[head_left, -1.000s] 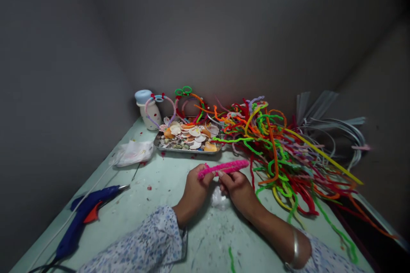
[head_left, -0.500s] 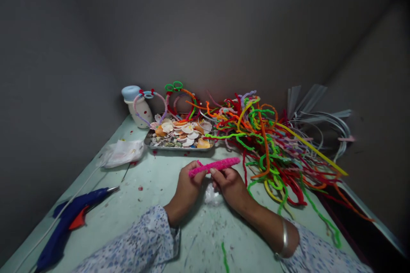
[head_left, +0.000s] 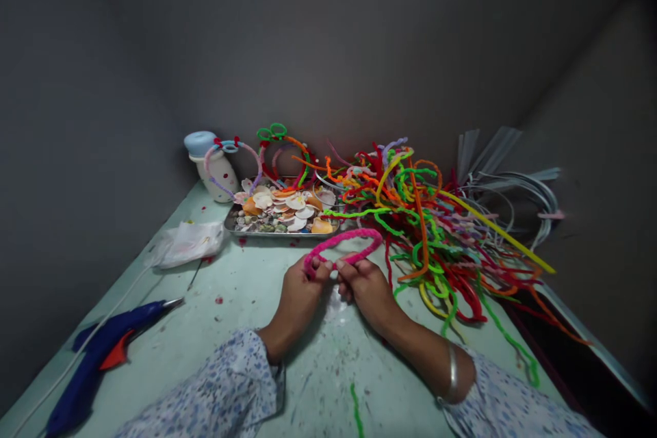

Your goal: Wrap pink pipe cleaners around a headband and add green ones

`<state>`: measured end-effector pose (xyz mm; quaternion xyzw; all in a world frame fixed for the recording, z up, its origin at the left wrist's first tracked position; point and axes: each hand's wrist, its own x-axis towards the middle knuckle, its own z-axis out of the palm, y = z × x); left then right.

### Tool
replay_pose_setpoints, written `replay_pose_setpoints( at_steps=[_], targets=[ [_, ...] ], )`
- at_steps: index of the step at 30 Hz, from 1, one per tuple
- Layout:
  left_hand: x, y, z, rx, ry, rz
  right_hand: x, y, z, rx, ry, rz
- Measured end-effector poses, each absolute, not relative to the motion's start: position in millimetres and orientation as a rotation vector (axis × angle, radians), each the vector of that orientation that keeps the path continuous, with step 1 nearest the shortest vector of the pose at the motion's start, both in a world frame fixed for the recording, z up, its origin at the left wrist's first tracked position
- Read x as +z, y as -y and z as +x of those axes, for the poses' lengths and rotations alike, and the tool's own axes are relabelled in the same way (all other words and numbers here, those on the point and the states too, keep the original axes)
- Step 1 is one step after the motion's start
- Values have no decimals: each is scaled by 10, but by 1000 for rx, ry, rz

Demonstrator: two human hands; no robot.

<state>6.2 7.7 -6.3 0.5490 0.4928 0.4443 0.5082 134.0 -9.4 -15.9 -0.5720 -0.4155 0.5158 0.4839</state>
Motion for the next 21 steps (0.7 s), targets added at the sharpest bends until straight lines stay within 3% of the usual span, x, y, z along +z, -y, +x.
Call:
replay_pose_setpoints(
  at_steps=[21],
  targets=[
    [-95, -35, 54, 1121, -1253, 1458, -191, 52, 1383, 1260, 953, -1369]
  ],
)
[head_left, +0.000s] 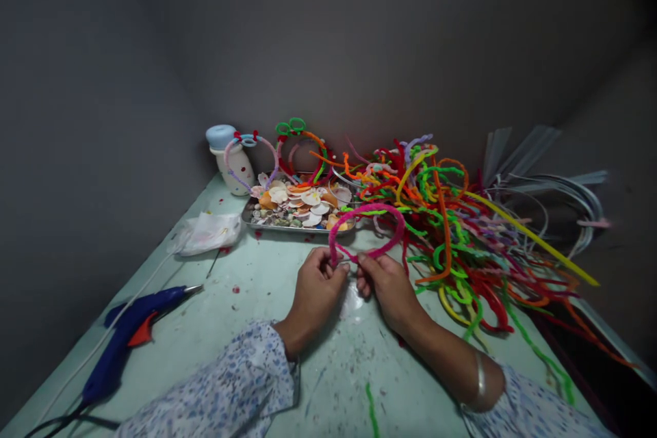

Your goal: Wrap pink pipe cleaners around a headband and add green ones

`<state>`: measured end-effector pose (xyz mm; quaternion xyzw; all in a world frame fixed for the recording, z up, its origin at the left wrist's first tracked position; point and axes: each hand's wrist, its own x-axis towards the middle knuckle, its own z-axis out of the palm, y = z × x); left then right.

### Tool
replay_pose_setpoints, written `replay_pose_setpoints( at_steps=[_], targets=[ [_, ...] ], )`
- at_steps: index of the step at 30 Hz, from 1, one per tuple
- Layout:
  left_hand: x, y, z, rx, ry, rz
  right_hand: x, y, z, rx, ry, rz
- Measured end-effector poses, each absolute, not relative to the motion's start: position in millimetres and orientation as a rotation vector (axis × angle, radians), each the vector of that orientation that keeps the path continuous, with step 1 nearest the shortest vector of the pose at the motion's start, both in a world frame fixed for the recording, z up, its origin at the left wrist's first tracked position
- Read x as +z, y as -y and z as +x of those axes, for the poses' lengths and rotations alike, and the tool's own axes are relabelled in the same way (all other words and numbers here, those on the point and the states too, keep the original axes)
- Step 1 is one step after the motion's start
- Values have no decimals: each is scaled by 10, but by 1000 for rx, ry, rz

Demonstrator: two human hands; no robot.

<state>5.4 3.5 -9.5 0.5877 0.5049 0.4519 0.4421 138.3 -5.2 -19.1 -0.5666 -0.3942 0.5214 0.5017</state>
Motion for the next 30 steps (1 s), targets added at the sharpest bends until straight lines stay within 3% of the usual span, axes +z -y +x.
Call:
replay_pose_setpoints(
  at_steps=[5, 30],
  targets=[
    [-70, -32, 42, 1291, -1313, 1649, -216, 55, 1378, 1263, 963, -1354],
    [-79, -33, 43, 1237, -1233, 1599, -216, 82, 1357, 1205, 1034, -1372]
  ],
)
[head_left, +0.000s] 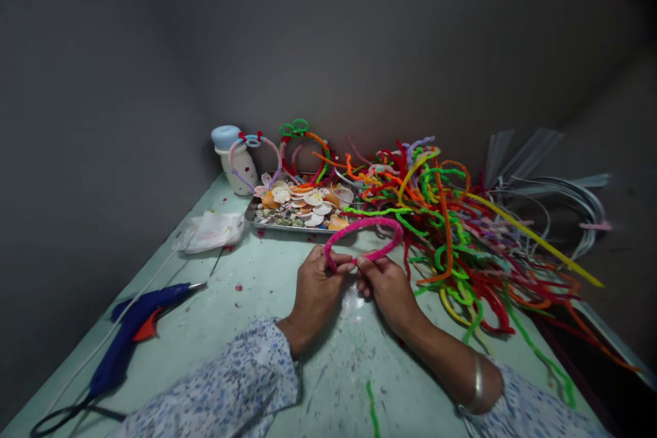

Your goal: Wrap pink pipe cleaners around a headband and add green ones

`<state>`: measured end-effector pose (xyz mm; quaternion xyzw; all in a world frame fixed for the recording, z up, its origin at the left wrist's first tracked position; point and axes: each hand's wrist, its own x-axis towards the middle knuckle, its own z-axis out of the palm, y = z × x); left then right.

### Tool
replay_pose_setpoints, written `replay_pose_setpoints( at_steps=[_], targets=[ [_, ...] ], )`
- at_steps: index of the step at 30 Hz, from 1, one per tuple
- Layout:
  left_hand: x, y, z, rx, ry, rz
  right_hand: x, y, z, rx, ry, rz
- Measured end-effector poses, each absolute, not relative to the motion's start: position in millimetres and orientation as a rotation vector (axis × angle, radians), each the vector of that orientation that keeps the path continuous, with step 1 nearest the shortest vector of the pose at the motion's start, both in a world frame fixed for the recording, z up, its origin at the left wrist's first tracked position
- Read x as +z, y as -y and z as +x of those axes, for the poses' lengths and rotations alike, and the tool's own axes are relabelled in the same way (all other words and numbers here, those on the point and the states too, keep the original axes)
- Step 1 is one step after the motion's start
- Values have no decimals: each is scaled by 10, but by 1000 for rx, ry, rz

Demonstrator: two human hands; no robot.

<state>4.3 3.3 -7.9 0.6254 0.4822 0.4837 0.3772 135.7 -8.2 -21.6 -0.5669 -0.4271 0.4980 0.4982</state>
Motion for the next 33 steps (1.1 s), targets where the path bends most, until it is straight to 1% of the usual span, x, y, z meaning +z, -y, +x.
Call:
replay_pose_setpoints(
  at_steps=[13, 25, 33],
  targets=[
    [-98, -47, 42, 1195, -1203, 1541, -208, 91, 1345, 1234, 994, -1359],
    [-72, -33, 36, 1203, -1279, 1581, -202, 80, 1348, 1208, 1026, -1358],
    [-22, -30, 40, 1120, -1258, 1449, -220, 86, 1355, 1189, 1063, -1374]
  ],
)
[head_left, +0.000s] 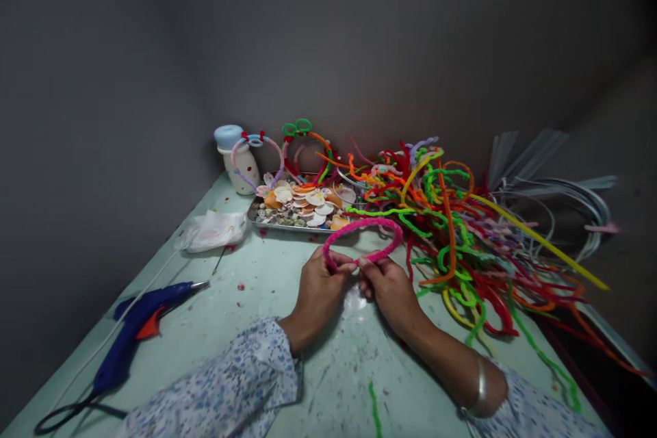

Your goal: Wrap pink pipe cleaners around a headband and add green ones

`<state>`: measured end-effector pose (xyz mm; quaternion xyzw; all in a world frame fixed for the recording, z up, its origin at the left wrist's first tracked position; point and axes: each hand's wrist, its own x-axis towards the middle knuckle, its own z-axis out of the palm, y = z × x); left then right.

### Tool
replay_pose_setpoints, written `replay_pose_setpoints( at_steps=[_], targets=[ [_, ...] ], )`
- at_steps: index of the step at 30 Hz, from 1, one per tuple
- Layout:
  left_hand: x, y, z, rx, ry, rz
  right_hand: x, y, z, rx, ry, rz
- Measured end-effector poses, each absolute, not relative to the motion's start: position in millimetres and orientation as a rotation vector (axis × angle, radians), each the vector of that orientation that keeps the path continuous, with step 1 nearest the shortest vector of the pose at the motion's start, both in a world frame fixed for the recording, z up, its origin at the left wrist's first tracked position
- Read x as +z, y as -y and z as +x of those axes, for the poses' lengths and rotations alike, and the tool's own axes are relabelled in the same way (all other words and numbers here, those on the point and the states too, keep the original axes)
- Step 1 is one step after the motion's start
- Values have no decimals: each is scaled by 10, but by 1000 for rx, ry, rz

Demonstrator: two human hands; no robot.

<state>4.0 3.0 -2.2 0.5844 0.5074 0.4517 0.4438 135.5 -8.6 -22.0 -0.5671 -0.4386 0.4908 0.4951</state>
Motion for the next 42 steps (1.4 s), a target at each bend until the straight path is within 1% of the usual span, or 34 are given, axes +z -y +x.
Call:
replay_pose_setpoints(
  at_steps=[9, 18, 42],
  targets=[
    [-107, -44, 30, 1121, -1277, 1476, -179, 97, 1347, 1206, 1001, -1392],
    [-67, -40, 37, 1096, -1237, 1427, -221, 82, 1348, 1202, 1011, -1362],
    [-98, -56, 16, 1049, -1230, 1522, -212, 88, 1351, 1221, 1008, -1376]
  ],
)
